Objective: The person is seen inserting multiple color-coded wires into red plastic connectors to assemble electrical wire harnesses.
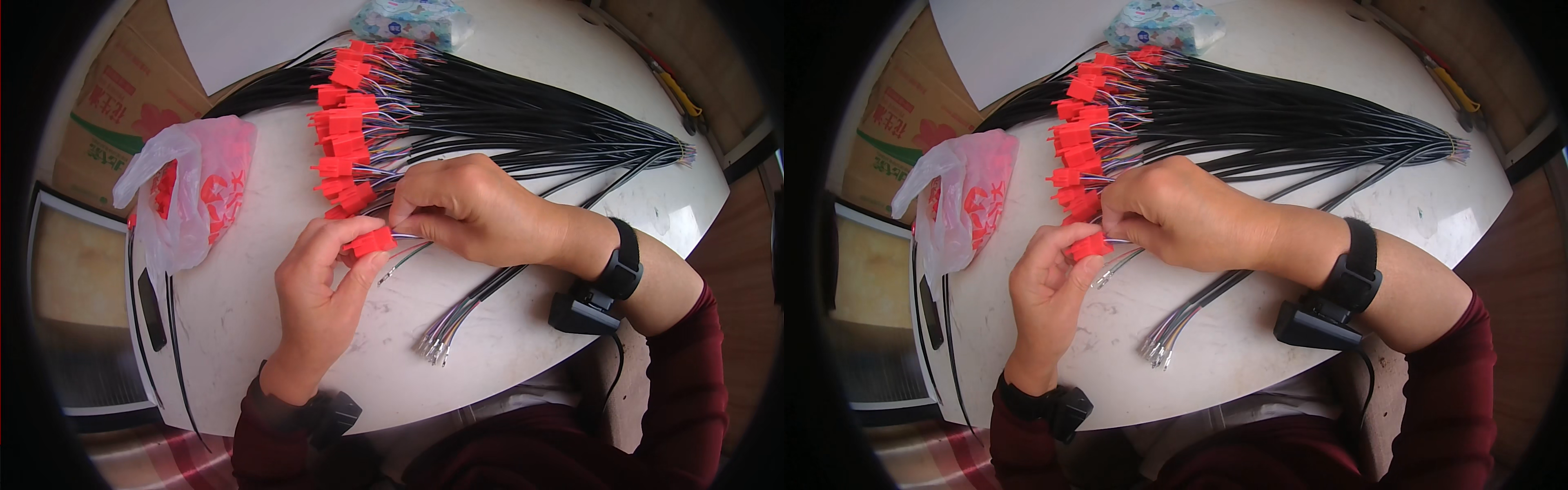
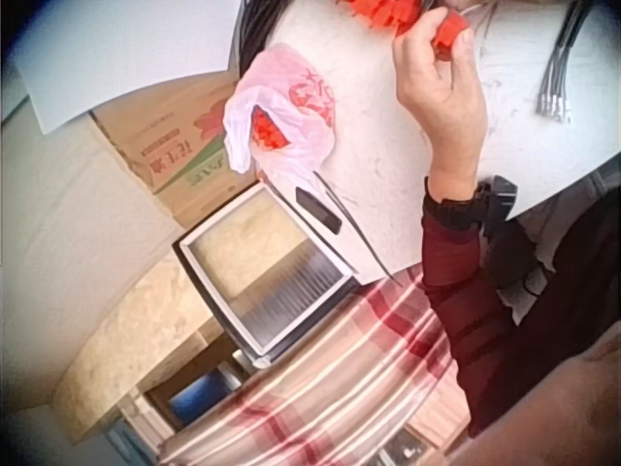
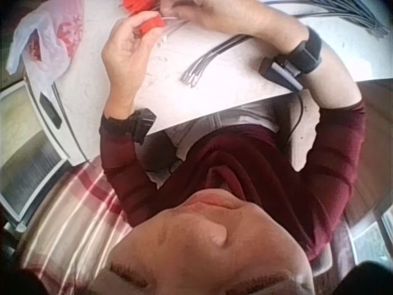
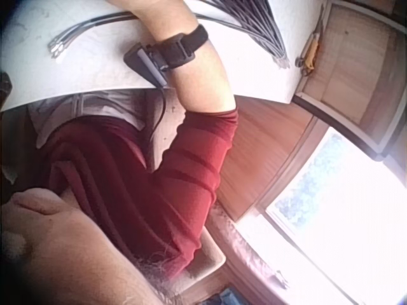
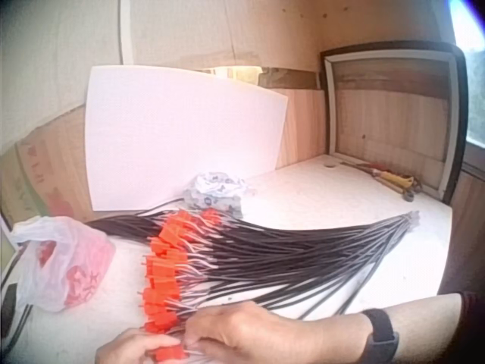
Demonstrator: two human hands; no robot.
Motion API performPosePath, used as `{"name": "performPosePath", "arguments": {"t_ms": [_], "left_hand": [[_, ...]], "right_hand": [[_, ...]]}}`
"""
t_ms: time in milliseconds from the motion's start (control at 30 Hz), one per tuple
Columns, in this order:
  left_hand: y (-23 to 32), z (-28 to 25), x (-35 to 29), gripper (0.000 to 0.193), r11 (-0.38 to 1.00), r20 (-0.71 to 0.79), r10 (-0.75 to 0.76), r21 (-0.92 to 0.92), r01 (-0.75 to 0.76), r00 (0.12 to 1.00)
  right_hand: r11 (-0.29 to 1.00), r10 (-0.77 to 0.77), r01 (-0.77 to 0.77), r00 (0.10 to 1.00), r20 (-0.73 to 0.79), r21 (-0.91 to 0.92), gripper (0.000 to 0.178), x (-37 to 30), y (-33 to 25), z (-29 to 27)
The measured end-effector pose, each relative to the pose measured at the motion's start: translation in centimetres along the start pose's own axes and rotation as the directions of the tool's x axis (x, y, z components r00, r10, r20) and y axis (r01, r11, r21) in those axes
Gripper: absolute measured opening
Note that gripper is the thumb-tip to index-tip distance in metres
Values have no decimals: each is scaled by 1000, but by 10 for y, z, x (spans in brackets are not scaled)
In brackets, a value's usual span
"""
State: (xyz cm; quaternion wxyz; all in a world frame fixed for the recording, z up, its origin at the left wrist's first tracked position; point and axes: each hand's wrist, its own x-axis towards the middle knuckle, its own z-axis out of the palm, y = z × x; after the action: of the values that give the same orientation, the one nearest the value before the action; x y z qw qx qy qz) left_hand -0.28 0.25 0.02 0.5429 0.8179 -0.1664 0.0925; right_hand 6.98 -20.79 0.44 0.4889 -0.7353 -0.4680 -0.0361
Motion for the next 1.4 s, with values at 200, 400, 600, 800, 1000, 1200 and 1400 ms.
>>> {"name": "performPosePath", "arguments": {"t_ms": [200,400,600,800,1000,1200,1400], "left_hand": [[-2,-1,-1,29,999,-22,-12,-40,11,1000],[2,3,2,28,971,-139,-86,-234,52,986],[-3,-10,-1,22,995,-107,102,2,-102,989],[6,-1,4,15,961,-7,137,242,-131,991],[-2,0,-1,10,990,-6,43,132,-42,999],[3,2,-3,9,967,61,-202,-146,209,977],[2,2,-4,12,989,11,-128,-77,128,992]], "right_hand": [[994,85,-87,996,26,67,9,3,0,-3],[936,267,-259,964,-3,239,6,2,6,-5],[885,296,-287,955,30,366,9,5,9,-7],[828,357,-379,925,132,413,5,6,4,-10],[836,359,-366,928,96,410,9,6,6,-7],[833,356,-368,928,109,413,9,5,6,-8],[809,392,-401,913,115,429,8,5,5,-7]]}}
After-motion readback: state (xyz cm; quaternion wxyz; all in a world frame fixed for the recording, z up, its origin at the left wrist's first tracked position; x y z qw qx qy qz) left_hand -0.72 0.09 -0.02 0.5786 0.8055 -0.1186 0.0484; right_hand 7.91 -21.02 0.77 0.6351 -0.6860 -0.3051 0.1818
